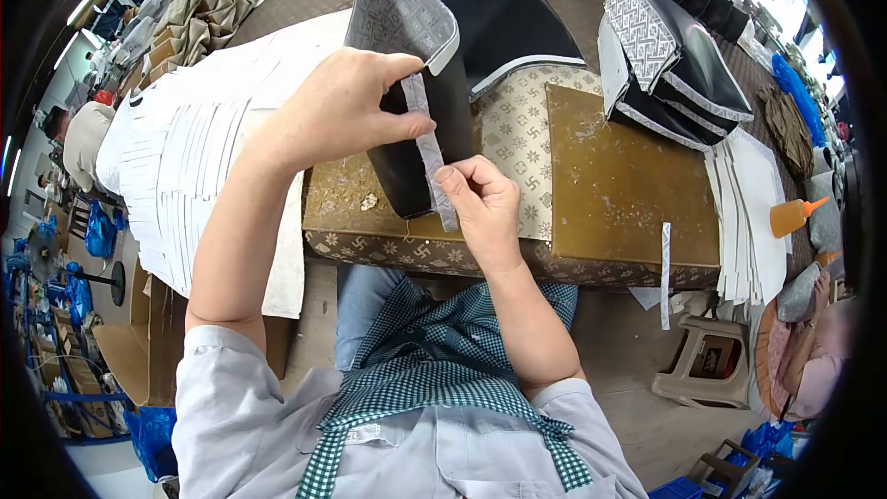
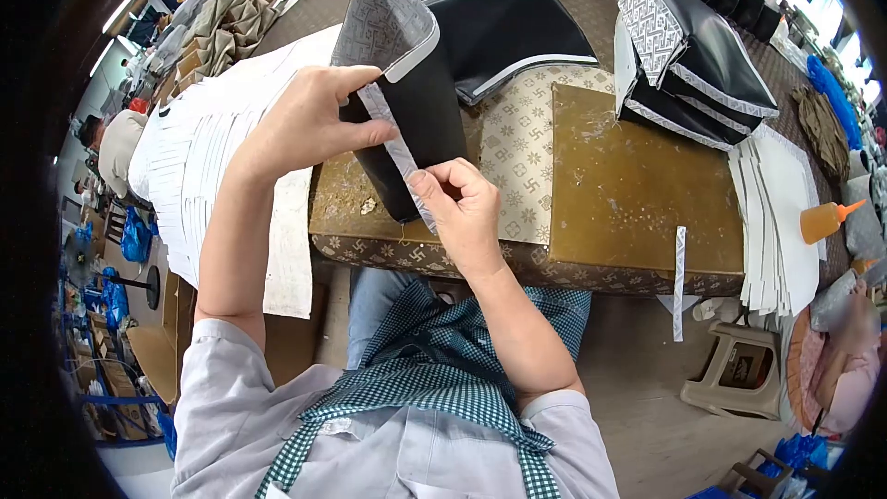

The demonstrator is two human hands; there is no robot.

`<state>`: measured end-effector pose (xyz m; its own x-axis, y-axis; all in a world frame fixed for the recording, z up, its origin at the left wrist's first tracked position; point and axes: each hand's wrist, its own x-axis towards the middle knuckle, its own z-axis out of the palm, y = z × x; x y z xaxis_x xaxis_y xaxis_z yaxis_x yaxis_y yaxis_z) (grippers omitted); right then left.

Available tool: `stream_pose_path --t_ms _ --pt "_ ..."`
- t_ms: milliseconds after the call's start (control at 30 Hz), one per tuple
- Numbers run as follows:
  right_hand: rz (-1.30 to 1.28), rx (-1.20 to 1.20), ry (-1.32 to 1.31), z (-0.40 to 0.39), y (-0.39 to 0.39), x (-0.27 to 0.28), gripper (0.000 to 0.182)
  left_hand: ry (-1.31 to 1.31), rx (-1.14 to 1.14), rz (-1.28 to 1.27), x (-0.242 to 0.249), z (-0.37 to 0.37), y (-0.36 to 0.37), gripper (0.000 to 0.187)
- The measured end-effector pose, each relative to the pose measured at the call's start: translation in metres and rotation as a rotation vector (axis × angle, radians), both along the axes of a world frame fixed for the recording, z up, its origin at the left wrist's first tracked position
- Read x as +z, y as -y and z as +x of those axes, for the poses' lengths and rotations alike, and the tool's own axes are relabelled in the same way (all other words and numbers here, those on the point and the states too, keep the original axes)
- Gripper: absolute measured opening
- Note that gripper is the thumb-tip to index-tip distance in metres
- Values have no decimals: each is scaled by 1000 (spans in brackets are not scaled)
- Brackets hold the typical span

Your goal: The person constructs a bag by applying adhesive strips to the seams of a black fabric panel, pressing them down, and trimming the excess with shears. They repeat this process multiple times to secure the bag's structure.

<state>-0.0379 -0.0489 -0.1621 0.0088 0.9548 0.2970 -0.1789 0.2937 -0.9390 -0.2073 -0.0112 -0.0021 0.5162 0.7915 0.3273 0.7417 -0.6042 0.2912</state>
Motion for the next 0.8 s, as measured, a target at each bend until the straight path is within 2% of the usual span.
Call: stream_pose_path --t_ms 100,133,267,533,733,800 --pt "10 -40 90 9 7 5 21 25 -38 93 -5 2 -3 36" --pt "24 -78 245 13 9 3 22 34 -67 171 -7 0 -5 36" --pt "-72 -58 242 14 12 -30 21 -2 -22 157 -4 -2 -5 49" --pt "-119 -64 277 5 1 -43 24 -43 -20 207 -9 -5 -10 51" --pt "-110 -171 555 4 -3 -40 23 -124 16 331 -23 -11 -26 47" --pt "-42 -236 745 6 -1 -37 18 -196 30 361 -27 -12 -33 44"
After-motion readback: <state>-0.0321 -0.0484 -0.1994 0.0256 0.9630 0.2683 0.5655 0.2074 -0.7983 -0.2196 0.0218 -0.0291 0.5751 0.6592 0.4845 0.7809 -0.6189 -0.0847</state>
